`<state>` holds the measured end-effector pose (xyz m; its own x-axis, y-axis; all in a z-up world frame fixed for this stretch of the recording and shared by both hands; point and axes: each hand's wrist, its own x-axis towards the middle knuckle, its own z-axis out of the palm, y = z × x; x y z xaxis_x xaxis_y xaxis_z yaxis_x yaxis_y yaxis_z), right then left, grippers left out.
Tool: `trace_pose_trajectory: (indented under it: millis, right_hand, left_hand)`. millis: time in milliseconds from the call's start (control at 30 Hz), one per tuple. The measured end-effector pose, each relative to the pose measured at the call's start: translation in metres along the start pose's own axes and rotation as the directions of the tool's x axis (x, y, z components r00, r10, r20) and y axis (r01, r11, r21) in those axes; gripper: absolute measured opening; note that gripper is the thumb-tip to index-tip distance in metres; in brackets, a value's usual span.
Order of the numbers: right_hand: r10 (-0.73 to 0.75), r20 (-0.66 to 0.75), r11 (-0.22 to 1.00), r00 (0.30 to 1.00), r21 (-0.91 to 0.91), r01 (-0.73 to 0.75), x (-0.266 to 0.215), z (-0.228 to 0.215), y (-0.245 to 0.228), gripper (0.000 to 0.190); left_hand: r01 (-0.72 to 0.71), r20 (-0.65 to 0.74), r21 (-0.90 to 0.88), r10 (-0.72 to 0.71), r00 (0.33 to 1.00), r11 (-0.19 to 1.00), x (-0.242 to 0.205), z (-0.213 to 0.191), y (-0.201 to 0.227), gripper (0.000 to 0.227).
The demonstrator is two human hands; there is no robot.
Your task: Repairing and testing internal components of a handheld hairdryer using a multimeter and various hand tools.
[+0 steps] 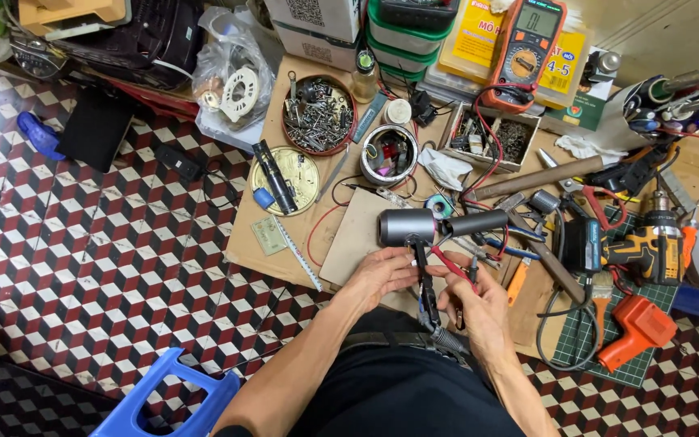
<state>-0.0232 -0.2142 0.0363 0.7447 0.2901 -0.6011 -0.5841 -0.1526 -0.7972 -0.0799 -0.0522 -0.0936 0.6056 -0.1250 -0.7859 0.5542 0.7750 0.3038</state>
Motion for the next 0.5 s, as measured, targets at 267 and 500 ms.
trace_pose_trajectory:
  millis: [267,500]
  right_hand:
    - [-0.005,-0.037,0.971,0.999,-0.239,-0.004,0.004,0.001,-0.008,0.027]
    - [-0.096,-0.123,0.863,0.988,-0.505,0.021,-0.002,0.017,-0.025,0.023]
  left_hand:
    - [0.008,0.065,-0.165,0.003,0.998,0.986,0.016,-0.021,-0.015,0.038]
    - [0.000,0.050,-0.180,0.009,0.999,0.984,0.010,-0.017,-0.011,0.037]
